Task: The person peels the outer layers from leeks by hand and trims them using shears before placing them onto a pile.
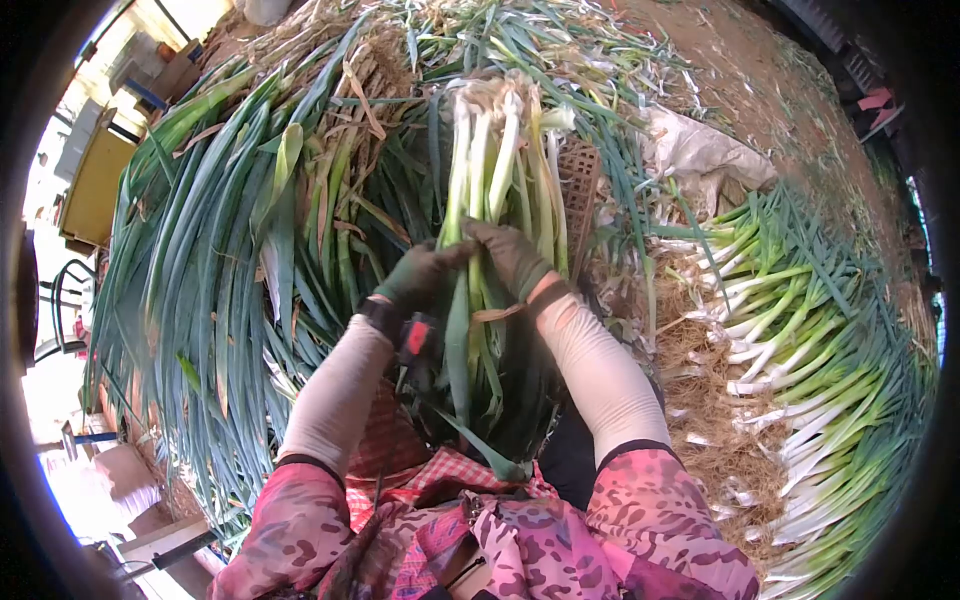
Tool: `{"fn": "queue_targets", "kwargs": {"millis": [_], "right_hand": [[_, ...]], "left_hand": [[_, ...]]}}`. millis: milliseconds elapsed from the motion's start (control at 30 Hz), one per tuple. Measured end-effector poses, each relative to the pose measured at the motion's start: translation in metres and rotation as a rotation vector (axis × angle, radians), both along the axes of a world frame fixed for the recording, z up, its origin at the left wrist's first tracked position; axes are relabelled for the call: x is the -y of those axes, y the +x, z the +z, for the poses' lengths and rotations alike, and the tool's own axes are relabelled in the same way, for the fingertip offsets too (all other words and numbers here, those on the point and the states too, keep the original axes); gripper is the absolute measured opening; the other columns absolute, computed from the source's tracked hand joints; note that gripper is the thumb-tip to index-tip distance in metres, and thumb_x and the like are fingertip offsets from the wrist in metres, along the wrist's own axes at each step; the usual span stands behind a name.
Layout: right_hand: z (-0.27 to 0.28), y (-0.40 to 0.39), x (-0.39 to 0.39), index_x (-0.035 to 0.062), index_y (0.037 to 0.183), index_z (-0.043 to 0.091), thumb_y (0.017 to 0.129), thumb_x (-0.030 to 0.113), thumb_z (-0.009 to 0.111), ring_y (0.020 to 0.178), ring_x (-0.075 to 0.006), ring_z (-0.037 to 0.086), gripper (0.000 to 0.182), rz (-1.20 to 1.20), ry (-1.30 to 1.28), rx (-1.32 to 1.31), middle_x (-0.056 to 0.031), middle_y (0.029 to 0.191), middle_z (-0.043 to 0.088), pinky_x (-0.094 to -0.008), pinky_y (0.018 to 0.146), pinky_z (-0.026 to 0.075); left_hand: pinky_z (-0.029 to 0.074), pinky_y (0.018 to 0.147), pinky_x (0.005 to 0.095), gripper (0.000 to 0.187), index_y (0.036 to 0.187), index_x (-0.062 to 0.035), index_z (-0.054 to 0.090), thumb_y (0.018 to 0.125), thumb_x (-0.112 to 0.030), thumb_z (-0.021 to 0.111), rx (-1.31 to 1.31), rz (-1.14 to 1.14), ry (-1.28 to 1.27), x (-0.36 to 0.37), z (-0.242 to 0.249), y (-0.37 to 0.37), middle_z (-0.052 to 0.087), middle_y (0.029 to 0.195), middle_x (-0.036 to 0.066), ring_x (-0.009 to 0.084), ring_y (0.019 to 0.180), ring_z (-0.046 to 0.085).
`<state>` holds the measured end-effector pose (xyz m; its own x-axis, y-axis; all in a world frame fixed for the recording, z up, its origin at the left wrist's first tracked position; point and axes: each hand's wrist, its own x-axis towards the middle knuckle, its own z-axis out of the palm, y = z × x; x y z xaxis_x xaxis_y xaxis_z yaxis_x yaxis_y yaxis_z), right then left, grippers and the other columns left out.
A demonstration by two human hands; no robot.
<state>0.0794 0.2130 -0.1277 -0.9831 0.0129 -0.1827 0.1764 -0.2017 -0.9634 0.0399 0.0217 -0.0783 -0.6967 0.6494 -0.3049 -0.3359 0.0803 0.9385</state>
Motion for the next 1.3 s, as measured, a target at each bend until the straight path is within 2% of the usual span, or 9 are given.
{"fn": "queue_targets", "kwargs": {"millis": [67, 233, 533, 667, 733, 867, 1067, 1167, 1300], "right_hand": [[0.068, 0.0, 0.005, 0.0044, 0.128, 0.061, 0.099, 0.026, 0.053, 0.109, -0.0155, 0.061, 0.037, -0.01, -0.225, 0.167, -0.0092, 0.121, 0.066, -0.0278, 0.095, 0.046], [0.03, -0.006, -0.047, 0.0019, 0.11, 0.067, 0.091, 0.037, 0.063, 0.088, -0.0306, 0.068, 0.04, -0.123, 1.034, -0.079, -0.0189, 0.097, 0.07, -0.0293, 0.08, 0.051], [0.097, -0.012, -0.014, 0.0045, 0.105, 0.066, 0.099, 0.05, 0.047, 0.076, -0.017, 0.065, 0.049, -0.256, -0.374, 0.246, -0.0069, 0.085, 0.068, -0.032, 0.071, 0.053], [-0.037, -0.028, -0.006, 0.0022, 0.113, 0.063, 0.099, 0.035, 0.05, 0.09, -0.0164, 0.064, 0.038, -0.085, 0.3, 0.066, -0.004, 0.098, 0.068, -0.033, 0.079, 0.052], [-0.049, -0.02, -0.01, 0.0033, 0.11, 0.066, 0.099, 0.026, 0.051, 0.085, -0.0142, 0.063, 0.03, 0.0, 0.122, 0.051, -0.0042, 0.096, 0.068, -0.0276, 0.078, 0.05], [0.024, 0.003, 0.006, 0.0037, 0.111, 0.067, 0.099, 0.02, 0.05, 0.087, -0.0112, 0.062, 0.026, 0.145, -0.437, 0.258, -0.0046, 0.097, 0.068, -0.0252, 0.08, 0.049], [0.05, 0.002, -0.031, -0.0029, 0.119, 0.063, 0.097, 0.02, 0.053, 0.088, -0.0132, 0.065, 0.034, 0.252, 0.105, -0.205, -0.0056, 0.1, 0.068, -0.0273, 0.082, 0.051], [0.049, 0.004, -0.051, -0.0027, 0.117, 0.065, 0.096, 0.013, 0.052, 0.09, -0.0137, 0.066, 0.029, 0.176, -0.229, 0.172, -0.0081, 0.1, 0.07, -0.0279, 0.082, 0.052], [0.044, -0.005, -0.048, 0.002, 0.117, 0.066, 0.095, 0.019, 0.058, 0.088, -0.011, 0.065, 0.029, 0.1, 0.396, -0.147, -0.0055, 0.094, 0.069, -0.0279, 0.077, 0.053]], "left_hand": [[0.049, 0.082, 0.0272, 0.044, 0.117, 0.0017, 0.062, 0.087, -0.029, 0.071, 0.332, 0.07, 0.048, 0.015, 0.063, 0.002, 0.067, 0.1, 0.008, 0.0159, 0.087, 0.063], [0.049, 0.074, 0.0277, 0.043, 0.115, 0.0034, 0.061, 0.083, -0.023, 0.068, -0.053, 0.243, -0.289, 0.045, 0.039, 0.005, 0.066, 0.095, 0.006, 0.0148, 0.083, 0.061], [0.047, 0.086, 0.0296, 0.051, 0.119, 0.0063, 0.057, 0.08, -0.022, 0.073, -0.023, 0.135, -0.095, 0.033, 0.038, 0.015, 0.066, 0.103, 0.01, 0.0176, 0.091, 0.061], [0.046, 0.091, 0.0302, 0.061, 0.122, 0.007, 0.056, 0.081, -0.032, 0.076, -0.024, -0.075, -0.241, 0.021, -0.008, 0.013, 0.064, 0.112, 0.013, 0.0195, 0.101, 0.059], [0.047, 0.088, 0.0299, 0.055, 0.122, 0.0066, 0.059, 0.085, -0.032, 0.071, 0.091, -0.011, -0.251, 0.006, -0.022, 0.009, 0.06, 0.118, 0.013, 0.0202, 0.105, 0.058], [0.049, 0.081, 0.028, 0.04, 0.111, 0.0025, 0.065, 0.092, -0.033, 0.064, 0.287, 0.097, -0.089, 0.003, 0.002, -0.009, 0.067, 0.1, 0.008, 0.0179, 0.09, 0.063], [0.05, 0.071, 0.0289, 0.038, 0.111, 0.0027, 0.065, 0.083, -0.023, 0.069, 0.04, 0.137, -0.054, 0.016, 0.028, -0.029, 0.068, 0.09, 0.006, 0.0148, 0.076, 0.061], [0.048, 0.063, 0.0266, 0.034, 0.108, 0.0026, 0.065, 0.079, -0.016, 0.068, -0.14, 0.449, -0.212, 0.035, -0.006, -0.044, 0.066, 0.08, 0.005, 0.0126, 0.065, 0.058], [0.045, 0.058, 0.0266, 0.019, 0.094, 0.0012, 0.065, 0.079, -0.01, 0.066, 0.095, 0.531, -0.021, 0.049, 0.038, -0.049, 0.063, 0.075, 0.003, 0.0113, 0.063, 0.056]]}}
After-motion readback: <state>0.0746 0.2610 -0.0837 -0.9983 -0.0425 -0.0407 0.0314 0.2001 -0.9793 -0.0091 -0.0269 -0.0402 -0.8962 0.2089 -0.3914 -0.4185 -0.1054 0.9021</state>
